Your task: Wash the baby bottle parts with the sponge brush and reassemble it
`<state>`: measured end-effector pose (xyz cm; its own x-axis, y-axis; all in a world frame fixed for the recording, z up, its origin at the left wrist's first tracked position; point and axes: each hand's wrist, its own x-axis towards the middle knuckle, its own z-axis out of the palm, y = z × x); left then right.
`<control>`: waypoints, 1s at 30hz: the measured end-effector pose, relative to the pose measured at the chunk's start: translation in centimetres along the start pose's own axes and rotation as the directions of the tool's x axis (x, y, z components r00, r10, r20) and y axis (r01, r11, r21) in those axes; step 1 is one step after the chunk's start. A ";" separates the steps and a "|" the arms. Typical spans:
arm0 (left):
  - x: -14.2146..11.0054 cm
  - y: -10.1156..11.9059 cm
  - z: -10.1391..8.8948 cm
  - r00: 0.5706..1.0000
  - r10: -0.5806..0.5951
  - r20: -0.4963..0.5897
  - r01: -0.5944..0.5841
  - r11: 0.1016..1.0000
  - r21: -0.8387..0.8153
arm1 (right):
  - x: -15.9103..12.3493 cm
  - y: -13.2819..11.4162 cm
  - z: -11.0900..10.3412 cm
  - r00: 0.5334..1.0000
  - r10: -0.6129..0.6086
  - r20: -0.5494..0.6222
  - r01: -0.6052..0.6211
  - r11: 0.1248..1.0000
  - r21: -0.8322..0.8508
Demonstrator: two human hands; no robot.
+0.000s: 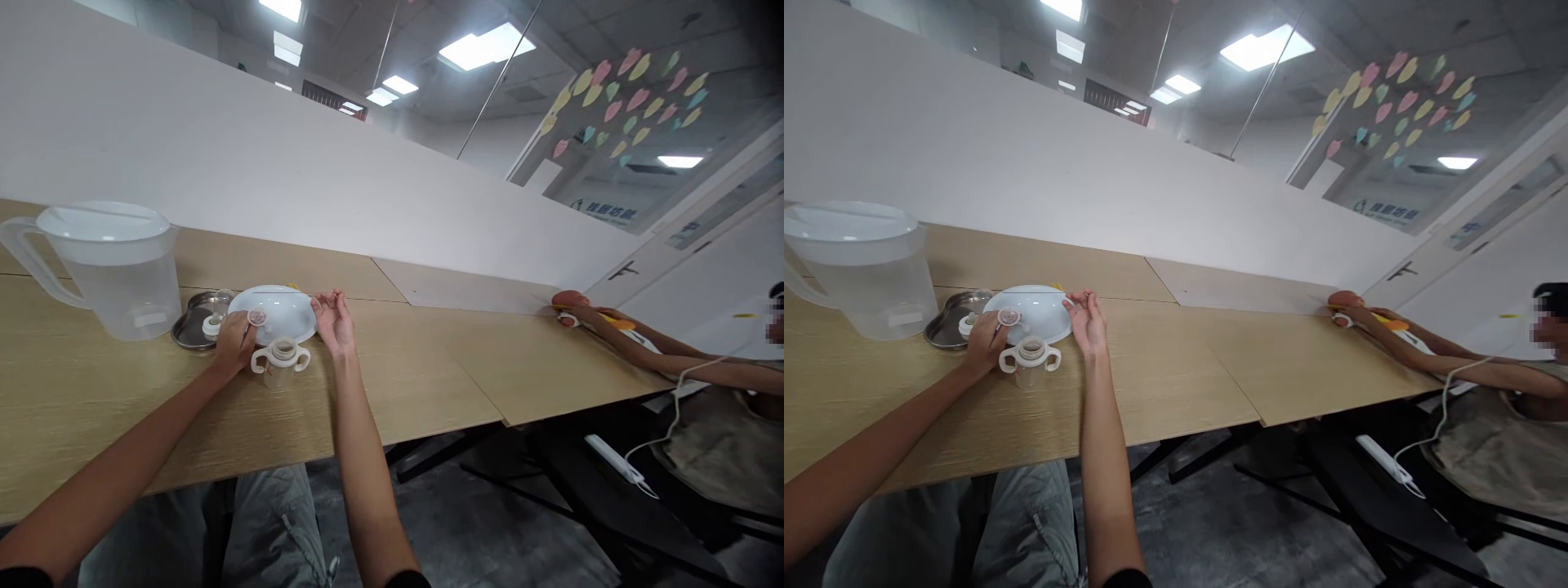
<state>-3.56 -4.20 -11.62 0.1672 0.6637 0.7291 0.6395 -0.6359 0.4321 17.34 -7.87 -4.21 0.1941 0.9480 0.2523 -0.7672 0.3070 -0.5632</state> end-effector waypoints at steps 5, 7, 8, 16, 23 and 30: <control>-0.1 0.1 0.0 1.000 0.000 0.008 0.000 1.000 -0.006 | -0.2 -0.3 0.4 0.995 -0.071 0.064 0.070 0.997 0.027; -0.1 0.2 0.0 1.000 -0.001 0.010 0.001 1.000 -0.012 | -0.4 -0.5 0.5 0.997 -0.053 0.054 0.052 0.998 0.022; -0.1 0.2 0.0 1.000 -0.005 0.008 0.005 1.000 -0.015 | -0.5 -0.6 0.6 0.998 -0.043 0.044 0.043 0.999 0.018; -0.1 0.4 0.0 1.000 -0.018 -0.002 0.018 1.000 -0.018 | -0.7 -0.6 1.1 0.997 -0.064 -0.032 0.065 0.998 0.021; 0.0 0.5 -0.2 1.000 -0.010 0.005 0.010 1.000 -0.015 | -0.9 0.1 1.5 0.998 -0.049 0.039 0.052 0.995 -0.085; 0.1 0.6 -0.4 1.000 0.022 0.017 -0.021 1.000 -0.007 | -1.0 0.3 2.0 0.996 -0.060 0.066 0.067 0.992 -0.103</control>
<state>-3.46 -4.70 -11.08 0.1937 0.6565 0.7290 0.6303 -0.6528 0.4203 15.70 -8.89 -3.03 0.1995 0.9202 0.3369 -0.6854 0.3768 -0.6231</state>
